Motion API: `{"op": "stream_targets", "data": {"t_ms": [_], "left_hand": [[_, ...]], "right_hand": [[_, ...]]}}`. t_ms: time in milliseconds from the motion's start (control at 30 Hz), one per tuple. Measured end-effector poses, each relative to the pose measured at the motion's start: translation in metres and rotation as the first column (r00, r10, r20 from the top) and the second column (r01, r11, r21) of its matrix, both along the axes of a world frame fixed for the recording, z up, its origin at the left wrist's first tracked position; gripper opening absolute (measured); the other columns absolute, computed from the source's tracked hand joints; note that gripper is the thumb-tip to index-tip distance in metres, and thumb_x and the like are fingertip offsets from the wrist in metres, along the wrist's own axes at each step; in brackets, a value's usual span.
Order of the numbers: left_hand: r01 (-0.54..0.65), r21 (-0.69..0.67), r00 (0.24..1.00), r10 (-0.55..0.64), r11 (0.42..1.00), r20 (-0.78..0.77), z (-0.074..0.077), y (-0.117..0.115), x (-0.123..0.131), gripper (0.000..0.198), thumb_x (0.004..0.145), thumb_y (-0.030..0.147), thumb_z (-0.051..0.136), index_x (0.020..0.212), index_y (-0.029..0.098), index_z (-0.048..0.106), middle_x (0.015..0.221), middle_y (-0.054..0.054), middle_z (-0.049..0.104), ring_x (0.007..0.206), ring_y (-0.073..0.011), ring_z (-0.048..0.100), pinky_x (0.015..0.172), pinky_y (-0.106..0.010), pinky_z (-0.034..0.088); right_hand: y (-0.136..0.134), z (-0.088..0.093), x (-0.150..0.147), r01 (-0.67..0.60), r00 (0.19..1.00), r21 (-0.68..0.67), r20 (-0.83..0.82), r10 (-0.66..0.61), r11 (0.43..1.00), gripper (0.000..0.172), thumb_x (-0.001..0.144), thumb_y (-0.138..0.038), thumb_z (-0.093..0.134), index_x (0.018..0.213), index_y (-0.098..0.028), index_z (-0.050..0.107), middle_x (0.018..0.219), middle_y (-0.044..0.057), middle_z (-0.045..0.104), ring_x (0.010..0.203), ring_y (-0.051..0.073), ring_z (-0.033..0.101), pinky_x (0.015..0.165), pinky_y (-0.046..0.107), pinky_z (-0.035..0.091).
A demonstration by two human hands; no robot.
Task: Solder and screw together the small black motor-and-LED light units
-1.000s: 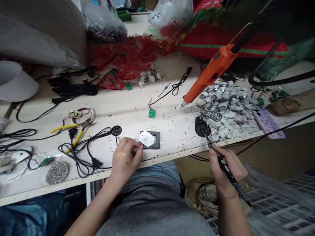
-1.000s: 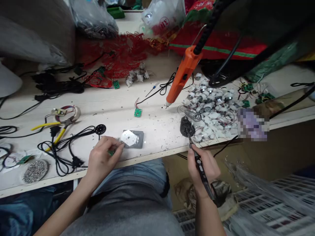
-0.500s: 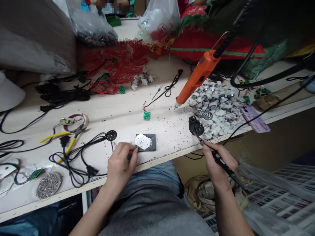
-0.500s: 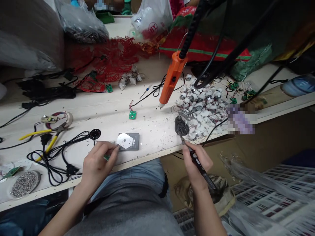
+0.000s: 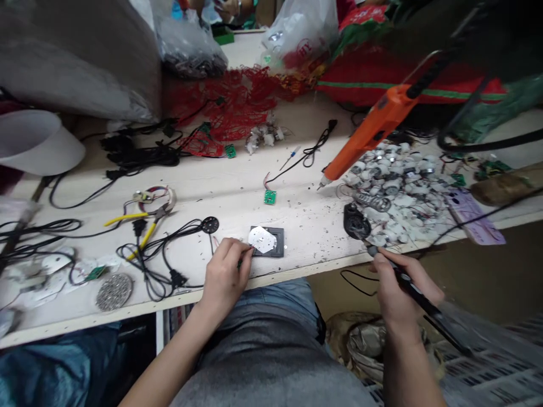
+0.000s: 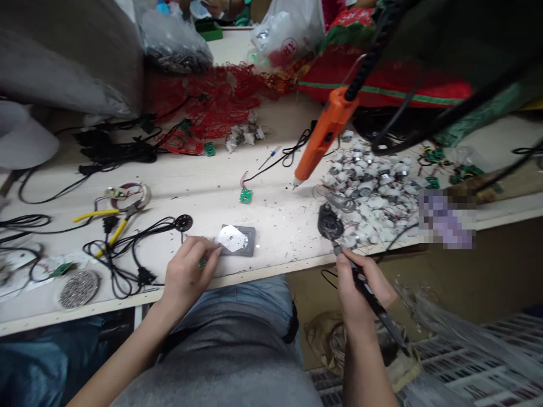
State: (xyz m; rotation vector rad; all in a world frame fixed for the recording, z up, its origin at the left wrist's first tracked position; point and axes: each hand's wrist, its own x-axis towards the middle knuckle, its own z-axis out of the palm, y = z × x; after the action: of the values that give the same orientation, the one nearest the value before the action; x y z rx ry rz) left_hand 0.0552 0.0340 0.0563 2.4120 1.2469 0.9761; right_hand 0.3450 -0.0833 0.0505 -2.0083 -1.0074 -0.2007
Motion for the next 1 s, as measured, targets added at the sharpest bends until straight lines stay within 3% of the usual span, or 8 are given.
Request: {"op": "stream_targets", "data": {"t_ms": [133, 233, 300, 367, 467, 600, 1000], "left_hand": [[0.004, -0.006, 1.0, -0.004, 1.0, 0.007, -0.004, -0.003, 0.0, 0.007, 0.094, 0.012, 0.056, 0.095, 0.018, 0.06, 0.088, -0.003, 0.061, 0.082, -0.0152, 0.063, 0.074, -0.026, 0.055], [-0.003, 0.0, 1.0, 0.003, 1.0, 0.006, -0.007, -0.004, 0.0, 0.007, 0.096, 0.013, 0.053, 0.094, 0.017, 0.059, 0.088, -0.005, 0.06, 0.082, -0.016, 0.062, 0.075, -0.027, 0.055], [-0.005, 0.001, 1.0, 0.005, 1.0, 0.0, -0.008, -0.005, 0.001, 0.008, 0.096, 0.013, 0.052, 0.094, 0.017, 0.059, 0.088, -0.005, 0.06, 0.082, -0.0165, 0.062, 0.074, -0.028, 0.054], [-0.007, -0.003, 1.0, 0.007, 1.0, -0.006, -0.008, -0.006, 0.001, 0.009, 0.096, 0.014, 0.052, 0.093, 0.017, 0.059, 0.089, -0.006, 0.06, 0.083, -0.0173, 0.062, 0.074, -0.029, 0.054], [-0.005, -0.007, 1.0, 0.004, 1.0, -0.006, -0.008, -0.006, 0.002, 0.009, 0.096, 0.014, 0.051, 0.092, 0.016, 0.059, 0.087, -0.006, 0.06, 0.083, -0.0184, 0.062, 0.073, -0.03, 0.055], [0.004, -0.021, 1.0, -0.004, 1.0, -0.002, -0.009, -0.006, 0.002, 0.009, 0.095, 0.014, 0.051, 0.091, 0.017, 0.059, 0.086, -0.006, 0.06, 0.081, -0.0178, 0.061, 0.072, -0.029, 0.055], [-0.001, -0.015, 1.0, 0.001, 1.0, 0.005, -0.011, -0.004, 0.002, 0.01, 0.093, 0.013, 0.051, 0.089, 0.018, 0.058, 0.084, -0.005, 0.059, 0.079, -0.0169, 0.06, 0.071, -0.028, 0.053]], "right_hand": [[-0.004, 0.002, -0.012, -0.025, 0.999, 0.088, 0.022, 0.023, 0.996, 0.023, 0.087, -0.039, 0.073, 0.096, -0.018, 0.078, 0.072, 0.004, 0.071, 0.065, 0.02, 0.065, 0.067, 0.032, 0.048], [-0.001, 0.009, -0.036, -0.203, 0.979, 0.098, 0.029, 0.201, 0.974, 0.016, 0.088, -0.029, 0.072, 0.099, -0.018, 0.076, 0.079, 0.005, 0.072, 0.067, 0.018, 0.065, 0.068, 0.032, 0.049], [0.003, 0.016, -0.055, -0.405, 0.914, 0.107, 0.032, 0.404, 0.908, 0.015, 0.088, -0.019, 0.07, 0.102, -0.02, 0.074, 0.085, 0.004, 0.073, 0.072, 0.018, 0.068, 0.07, 0.031, 0.052], [0.009, 0.021, -0.074, -0.586, 0.809, 0.122, 0.035, 0.586, 0.801, 0.02, 0.087, -0.012, 0.067, 0.105, -0.021, 0.071, 0.088, 0.003, 0.073, 0.076, 0.019, 0.069, 0.07, 0.032, 0.056], [0.018, 0.026, -0.094, -0.737, 0.674, 0.119, 0.044, 0.738, 0.665, 0.024, 0.087, -0.007, 0.063, 0.107, -0.02, 0.068, 0.087, 0.004, 0.071, 0.078, 0.019, 0.069, 0.07, 0.032, 0.058], [0.028, 0.024, -0.105, -0.8, 0.595, 0.133, 0.048, 0.802, 0.586, 0.023, 0.087, -0.004, 0.061, 0.105, -0.018, 0.067, 0.085, 0.004, 0.071, 0.075, 0.017, 0.069, 0.067, 0.03, 0.059], [0.035, 0.02, -0.105, -0.813, 0.577, 0.132, 0.065, 0.814, 0.567, 0.023, 0.088, -0.004, 0.062, 0.106, -0.017, 0.066, 0.084, 0.006, 0.07, 0.074, 0.016, 0.068, 0.066, 0.028, 0.059]]}}
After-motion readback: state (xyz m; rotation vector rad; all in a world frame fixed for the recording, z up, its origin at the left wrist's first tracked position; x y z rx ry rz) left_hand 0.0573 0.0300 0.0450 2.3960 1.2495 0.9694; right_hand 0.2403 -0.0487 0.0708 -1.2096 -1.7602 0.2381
